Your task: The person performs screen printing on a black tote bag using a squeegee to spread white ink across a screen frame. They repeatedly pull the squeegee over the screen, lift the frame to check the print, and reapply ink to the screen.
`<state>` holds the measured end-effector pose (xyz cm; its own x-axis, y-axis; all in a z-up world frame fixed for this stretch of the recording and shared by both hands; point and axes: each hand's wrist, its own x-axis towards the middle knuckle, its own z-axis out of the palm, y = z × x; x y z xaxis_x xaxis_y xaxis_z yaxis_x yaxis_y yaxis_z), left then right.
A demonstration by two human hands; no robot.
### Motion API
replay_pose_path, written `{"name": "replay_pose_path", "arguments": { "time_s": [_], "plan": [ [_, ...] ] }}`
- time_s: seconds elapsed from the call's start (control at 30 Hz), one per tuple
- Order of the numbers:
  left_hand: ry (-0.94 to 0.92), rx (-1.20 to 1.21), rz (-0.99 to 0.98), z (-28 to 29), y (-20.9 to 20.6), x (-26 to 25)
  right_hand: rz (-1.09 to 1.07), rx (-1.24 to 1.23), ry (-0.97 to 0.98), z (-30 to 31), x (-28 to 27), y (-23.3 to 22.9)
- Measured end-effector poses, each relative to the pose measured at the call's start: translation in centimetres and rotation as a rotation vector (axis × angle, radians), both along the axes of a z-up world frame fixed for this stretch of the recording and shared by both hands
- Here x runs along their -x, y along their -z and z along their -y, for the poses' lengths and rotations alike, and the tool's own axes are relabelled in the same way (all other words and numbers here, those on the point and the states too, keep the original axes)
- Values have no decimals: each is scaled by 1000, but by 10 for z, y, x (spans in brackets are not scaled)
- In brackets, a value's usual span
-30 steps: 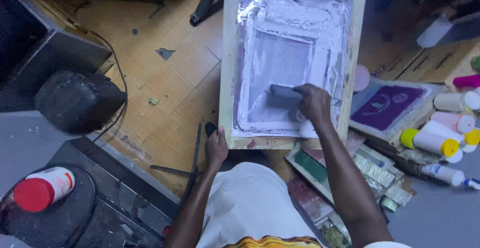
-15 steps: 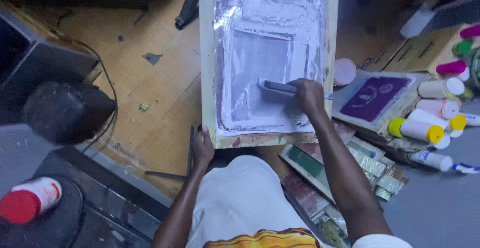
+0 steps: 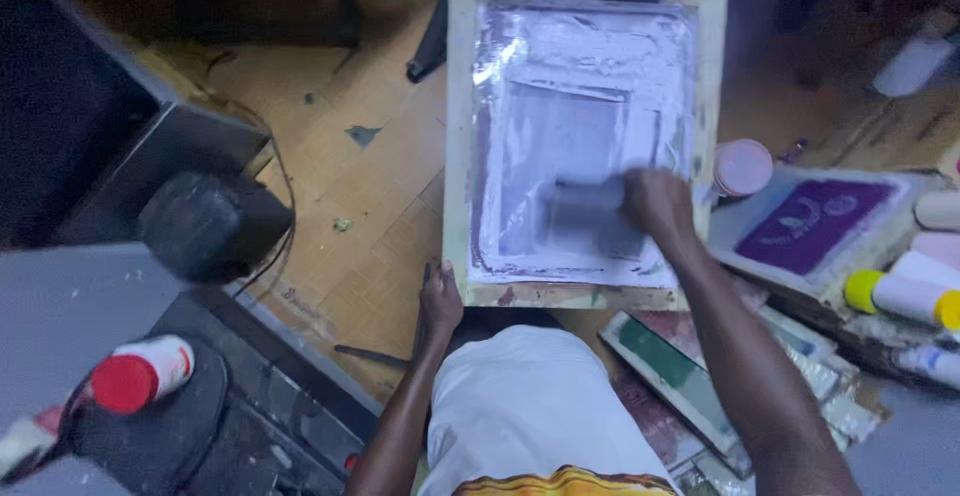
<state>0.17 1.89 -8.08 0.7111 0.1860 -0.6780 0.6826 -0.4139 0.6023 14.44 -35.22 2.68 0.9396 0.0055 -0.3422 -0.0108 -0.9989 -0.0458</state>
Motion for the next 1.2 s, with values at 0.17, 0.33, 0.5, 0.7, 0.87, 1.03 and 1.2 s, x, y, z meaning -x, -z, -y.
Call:
{"name": "replay_pose_path", "arguments": {
  "time_s": [0.17, 0.33, 0.5, 0.7, 0.87, 1.03, 1.2],
  "plan": [
    [-9, 3, 121, 2, -8, 0, 150, -58, -128, -38, -159, 15],
    [-7, 9, 113, -6, 10, -1, 251, -153, -55, -59, -198, 61],
    [-9, 67, 131, -6, 4, 1, 129, -154, 57, -101, -90, 43],
    [-10, 91, 193, -9, 9, 0, -175, -293, 42, -122, 90, 59],
    [3, 94, 190, -11, -11, 10, -210, -162, 0, -99, 84, 31],
    [5, 84, 145, -10, -17, 9, -1, -188, 44, -23, -58, 24],
    [-1, 82, -5, -9, -40, 1, 169, -25, -46, 19, -153, 56]
  ]
}}
